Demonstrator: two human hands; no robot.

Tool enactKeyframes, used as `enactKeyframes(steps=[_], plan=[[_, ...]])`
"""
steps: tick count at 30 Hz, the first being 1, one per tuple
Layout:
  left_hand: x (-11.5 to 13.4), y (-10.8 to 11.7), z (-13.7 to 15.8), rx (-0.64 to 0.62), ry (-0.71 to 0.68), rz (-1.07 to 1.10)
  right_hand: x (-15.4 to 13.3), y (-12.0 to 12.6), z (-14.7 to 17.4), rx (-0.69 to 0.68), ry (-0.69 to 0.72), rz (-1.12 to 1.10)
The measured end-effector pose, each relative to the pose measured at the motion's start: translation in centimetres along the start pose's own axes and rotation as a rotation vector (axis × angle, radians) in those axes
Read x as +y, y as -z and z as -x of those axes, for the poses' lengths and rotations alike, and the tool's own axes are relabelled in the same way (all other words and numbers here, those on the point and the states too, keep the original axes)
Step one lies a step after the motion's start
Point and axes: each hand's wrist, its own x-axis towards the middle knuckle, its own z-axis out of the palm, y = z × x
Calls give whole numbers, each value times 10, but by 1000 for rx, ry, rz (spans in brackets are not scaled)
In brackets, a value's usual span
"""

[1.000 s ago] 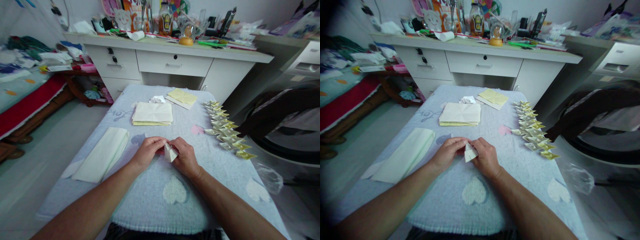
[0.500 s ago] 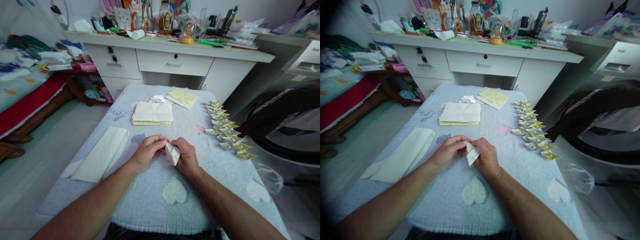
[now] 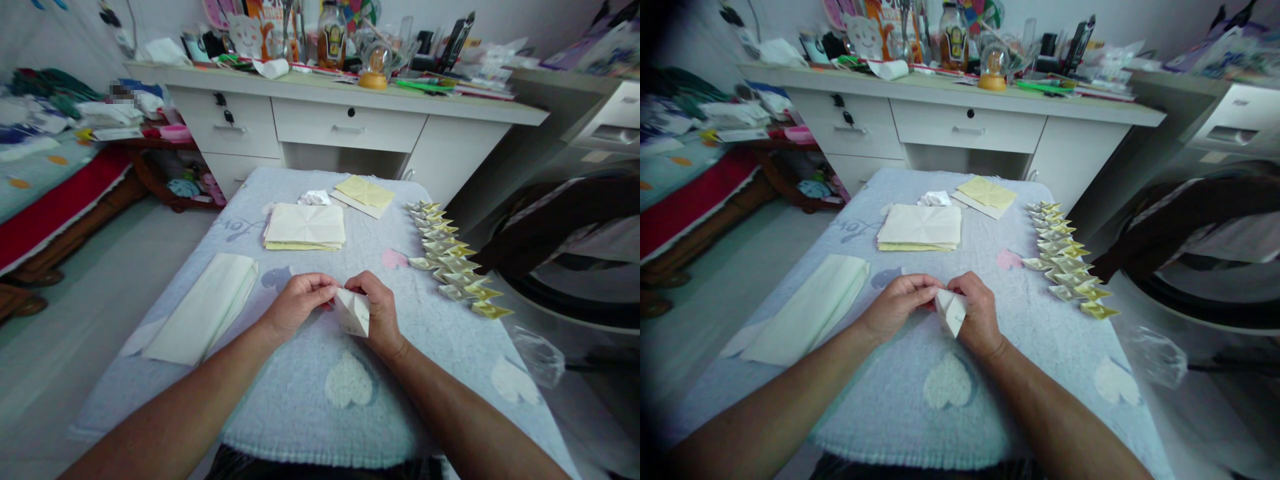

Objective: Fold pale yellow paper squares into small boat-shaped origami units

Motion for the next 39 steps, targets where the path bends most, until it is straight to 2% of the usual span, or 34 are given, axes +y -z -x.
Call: enactKeyframes(steps=[9, 18, 23, 27, 29, 35, 39], plan=[[-3, 3, -2, 7, 53, 33, 0, -1, 1, -27, 52, -7], [3, 5, 0, 20, 40, 56, -2, 1, 0, -52, 67, -60], [1, 7, -1, 27, 20, 21, -3, 1, 0, 1, 43, -31], [0, 7, -1, 28, -18, 17, -2, 2, 0, -31, 52, -89], [2, 7, 0, 9, -26, 39, 1, 2, 0, -38, -10, -153], [2, 3, 1, -5, -100, 1, 12, -4, 1, -35, -459, -579], [0, 1, 0, 20, -197, -51, 16, -8, 1, -69, -556, -769]])
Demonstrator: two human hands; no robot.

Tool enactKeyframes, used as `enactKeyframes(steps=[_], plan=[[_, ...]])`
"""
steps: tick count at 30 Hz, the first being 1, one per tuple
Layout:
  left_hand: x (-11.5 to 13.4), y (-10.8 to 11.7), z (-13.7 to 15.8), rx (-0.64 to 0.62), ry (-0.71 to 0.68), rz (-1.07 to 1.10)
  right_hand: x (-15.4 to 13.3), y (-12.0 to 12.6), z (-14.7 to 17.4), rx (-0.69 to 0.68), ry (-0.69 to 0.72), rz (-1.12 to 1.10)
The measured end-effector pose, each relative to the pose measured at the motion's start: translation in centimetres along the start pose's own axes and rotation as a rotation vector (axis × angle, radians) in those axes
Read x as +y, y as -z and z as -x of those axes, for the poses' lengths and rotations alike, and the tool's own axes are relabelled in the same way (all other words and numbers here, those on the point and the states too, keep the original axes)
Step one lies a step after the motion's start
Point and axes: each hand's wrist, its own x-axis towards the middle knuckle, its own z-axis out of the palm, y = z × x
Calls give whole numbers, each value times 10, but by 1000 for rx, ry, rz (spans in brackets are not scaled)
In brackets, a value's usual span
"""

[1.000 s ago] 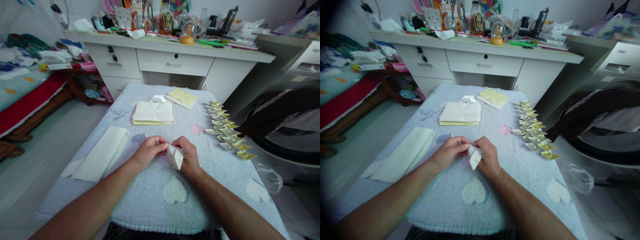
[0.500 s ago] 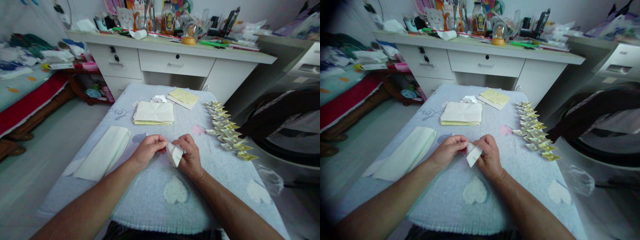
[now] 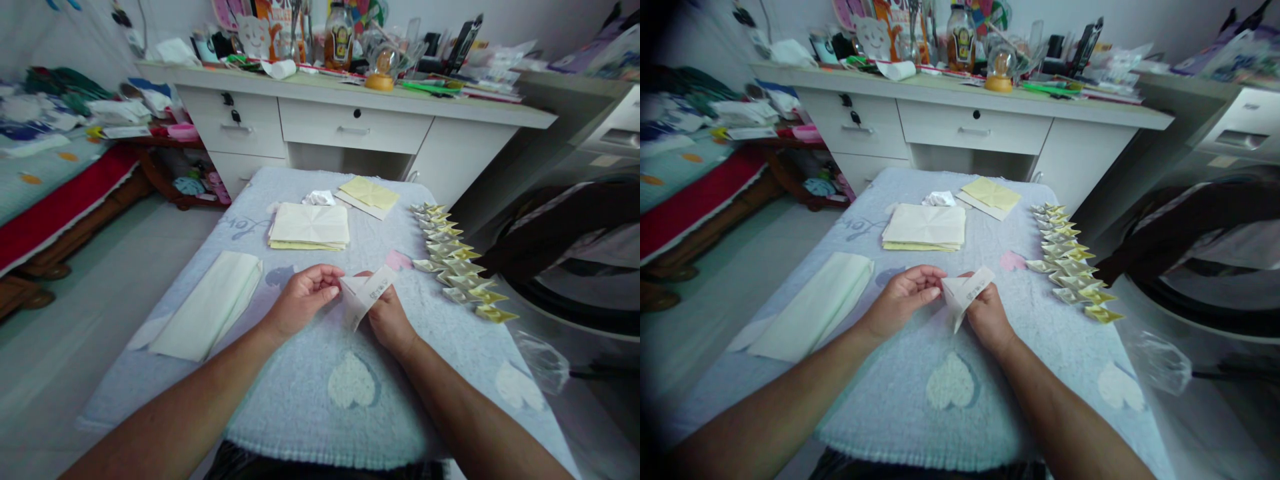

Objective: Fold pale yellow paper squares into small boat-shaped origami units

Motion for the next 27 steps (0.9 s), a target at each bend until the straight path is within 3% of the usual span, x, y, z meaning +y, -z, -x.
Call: enactKeyframes(steps=[9, 27], plan=[[2, 3, 3, 38, -58, -279, -2, -4, 0, 17, -169, -167], [6, 3, 3, -52, -157, -385, -6, -7, 0, -26, -280, -181]])
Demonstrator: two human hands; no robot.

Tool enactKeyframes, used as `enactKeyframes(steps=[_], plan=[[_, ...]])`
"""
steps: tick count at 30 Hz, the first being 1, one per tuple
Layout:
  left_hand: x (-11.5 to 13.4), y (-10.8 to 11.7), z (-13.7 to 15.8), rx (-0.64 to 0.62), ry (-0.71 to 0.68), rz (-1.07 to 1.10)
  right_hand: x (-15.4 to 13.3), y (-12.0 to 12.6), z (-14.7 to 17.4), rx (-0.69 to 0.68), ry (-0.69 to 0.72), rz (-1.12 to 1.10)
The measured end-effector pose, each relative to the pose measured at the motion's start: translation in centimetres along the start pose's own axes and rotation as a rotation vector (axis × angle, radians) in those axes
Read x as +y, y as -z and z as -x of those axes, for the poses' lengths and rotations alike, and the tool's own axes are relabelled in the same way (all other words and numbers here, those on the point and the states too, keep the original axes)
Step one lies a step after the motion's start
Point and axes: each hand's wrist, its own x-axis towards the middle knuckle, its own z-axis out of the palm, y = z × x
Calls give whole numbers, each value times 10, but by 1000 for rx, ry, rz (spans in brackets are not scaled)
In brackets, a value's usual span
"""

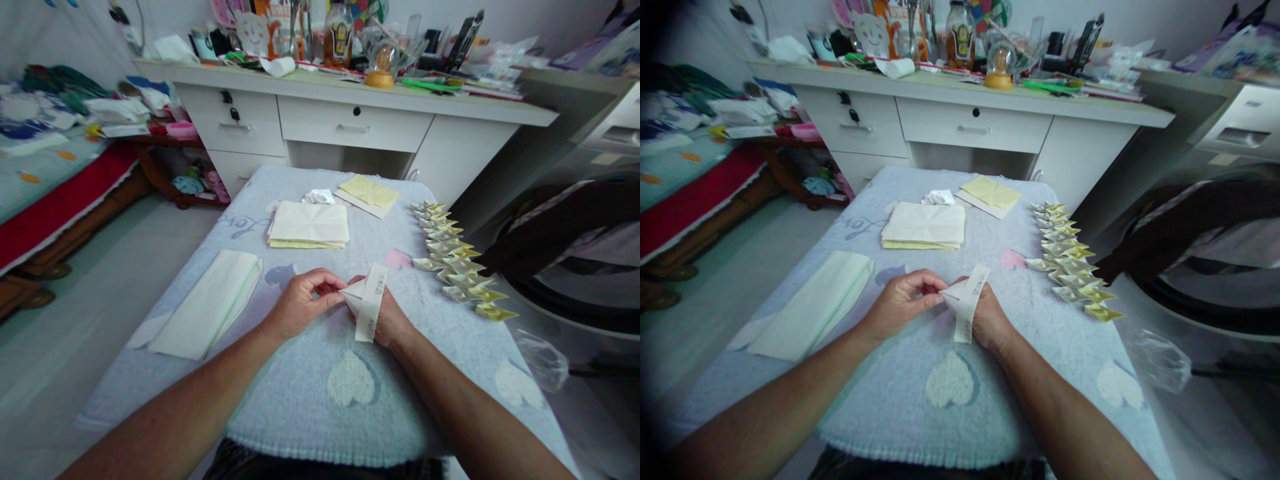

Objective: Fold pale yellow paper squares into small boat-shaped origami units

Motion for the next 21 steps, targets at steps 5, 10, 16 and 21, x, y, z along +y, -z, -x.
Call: enactKeyframes(steps=[5, 10, 16, 21], plan=[[0, -1, 0, 5, -26, -10, -1, 0, 0, 16, -10, -11], [2, 0, 1, 8, -46, -2, -1, 0, -1, -8, 18, 21], [-2, 0, 2, 6, -74, 6, 1, 4, -1, -46, 17, 59], [-4, -1, 1, 15, -67, 60, 3, 5, -1, -17, 114, 141]])
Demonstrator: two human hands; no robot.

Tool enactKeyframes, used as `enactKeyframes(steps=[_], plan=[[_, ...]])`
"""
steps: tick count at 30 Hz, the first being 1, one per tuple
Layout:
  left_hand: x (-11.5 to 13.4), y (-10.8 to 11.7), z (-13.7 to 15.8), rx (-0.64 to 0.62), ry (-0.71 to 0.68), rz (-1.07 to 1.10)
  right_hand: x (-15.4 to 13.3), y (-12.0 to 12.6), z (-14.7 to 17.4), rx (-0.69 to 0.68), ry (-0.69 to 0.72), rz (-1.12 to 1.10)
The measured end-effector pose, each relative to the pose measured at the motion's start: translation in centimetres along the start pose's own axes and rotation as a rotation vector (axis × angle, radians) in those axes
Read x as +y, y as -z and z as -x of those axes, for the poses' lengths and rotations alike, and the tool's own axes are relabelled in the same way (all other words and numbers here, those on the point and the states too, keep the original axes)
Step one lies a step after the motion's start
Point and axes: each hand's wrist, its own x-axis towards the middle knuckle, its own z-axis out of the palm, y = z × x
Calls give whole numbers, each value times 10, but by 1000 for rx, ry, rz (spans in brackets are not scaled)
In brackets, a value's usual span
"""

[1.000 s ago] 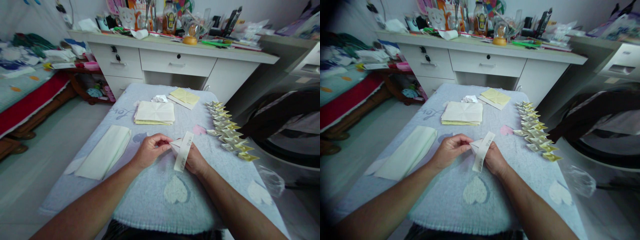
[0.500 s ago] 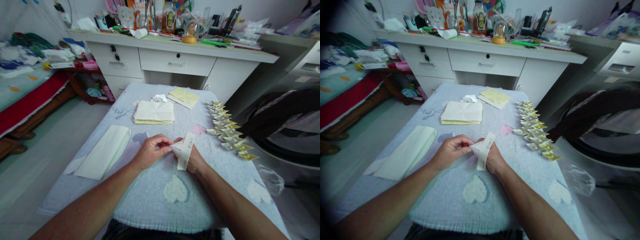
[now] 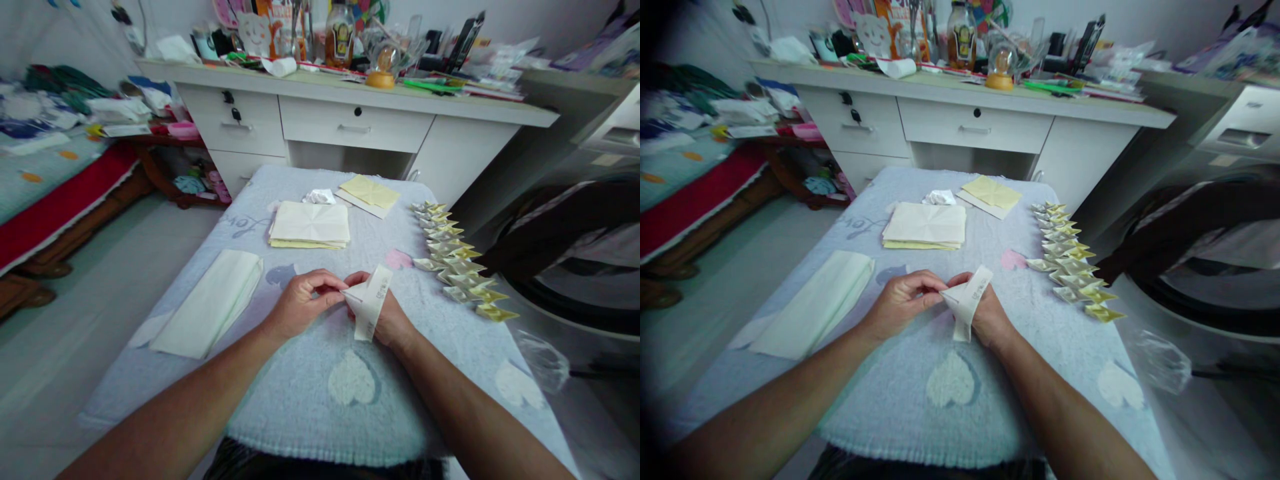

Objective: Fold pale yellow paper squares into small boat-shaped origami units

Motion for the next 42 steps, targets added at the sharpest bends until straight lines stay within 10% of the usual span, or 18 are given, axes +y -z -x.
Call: enactKeyframes(steps=[8, 12, 42], plan=[[1, 1, -2, 27, 187, 201, -7, 12, 0, 347, 652, 614], [-1, -1, -3, -2, 230, 223, -16, 16, 6, 283, 870, 954], [-2, -4, -1, -54, 153, 70, -14, 10, 11, 174, 782, 999]])
